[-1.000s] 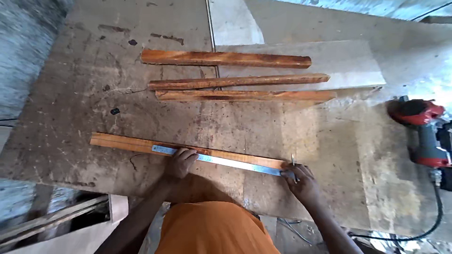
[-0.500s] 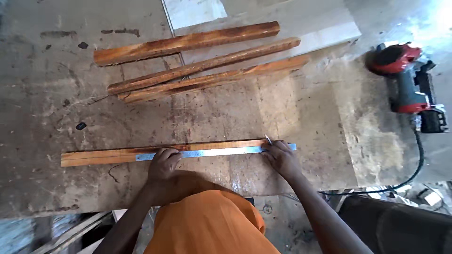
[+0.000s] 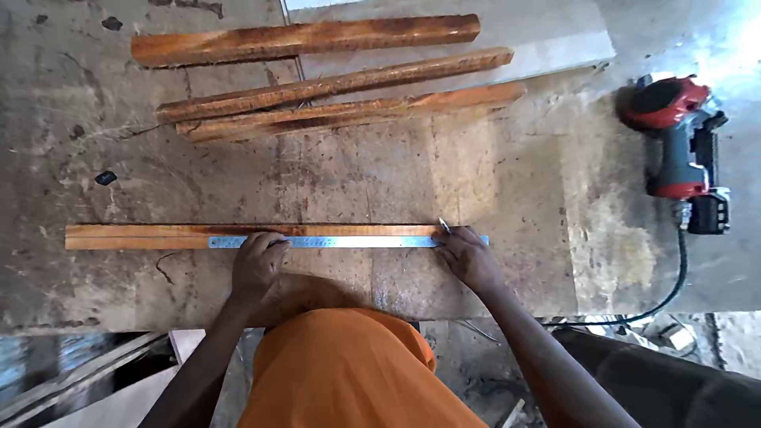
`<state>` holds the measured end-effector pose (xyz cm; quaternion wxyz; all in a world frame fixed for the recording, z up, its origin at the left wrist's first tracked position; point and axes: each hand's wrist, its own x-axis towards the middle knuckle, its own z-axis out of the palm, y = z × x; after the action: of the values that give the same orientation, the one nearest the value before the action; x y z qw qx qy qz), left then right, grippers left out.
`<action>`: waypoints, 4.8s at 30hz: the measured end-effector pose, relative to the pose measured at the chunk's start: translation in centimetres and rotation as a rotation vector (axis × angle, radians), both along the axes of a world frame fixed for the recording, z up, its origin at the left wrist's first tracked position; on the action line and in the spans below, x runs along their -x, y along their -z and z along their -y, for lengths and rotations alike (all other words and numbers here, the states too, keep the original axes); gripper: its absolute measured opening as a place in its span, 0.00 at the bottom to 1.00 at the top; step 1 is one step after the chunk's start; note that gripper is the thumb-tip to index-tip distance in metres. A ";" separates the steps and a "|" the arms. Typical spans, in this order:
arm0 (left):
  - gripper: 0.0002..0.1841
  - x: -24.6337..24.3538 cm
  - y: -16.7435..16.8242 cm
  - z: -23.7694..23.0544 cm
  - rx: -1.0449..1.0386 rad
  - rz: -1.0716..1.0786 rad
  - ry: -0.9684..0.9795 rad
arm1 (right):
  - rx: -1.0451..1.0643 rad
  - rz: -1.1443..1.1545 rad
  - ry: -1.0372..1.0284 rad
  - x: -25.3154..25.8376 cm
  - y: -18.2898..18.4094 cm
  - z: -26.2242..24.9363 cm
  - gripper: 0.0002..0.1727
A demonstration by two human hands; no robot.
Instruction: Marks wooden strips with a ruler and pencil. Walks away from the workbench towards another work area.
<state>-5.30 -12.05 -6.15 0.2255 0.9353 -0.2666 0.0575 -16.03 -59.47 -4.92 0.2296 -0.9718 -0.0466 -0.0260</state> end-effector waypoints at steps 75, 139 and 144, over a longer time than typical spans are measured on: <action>0.09 0.1 -1.5 1.3 -0.083 -0.028 -0.054 | 0.095 0.142 -0.024 0.5 1.4 -2.5 0.14; 0.38 0.9 -9.8 12.4 -0.778 -0.772 -0.080 | -0.491 -0.222 0.026 -4.1 -3.5 -5.1 0.43; 0.49 2.0 -8.8 11.7 -0.694 -0.731 -0.077 | -0.925 -0.184 -0.074 -10.4 -4.6 -14.1 0.12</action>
<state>-7.27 -23.76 2.60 -0.0225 0.9232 -0.1386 -0.3576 -5.65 -45.37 -0.33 0.6425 -0.7634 -0.0443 0.0505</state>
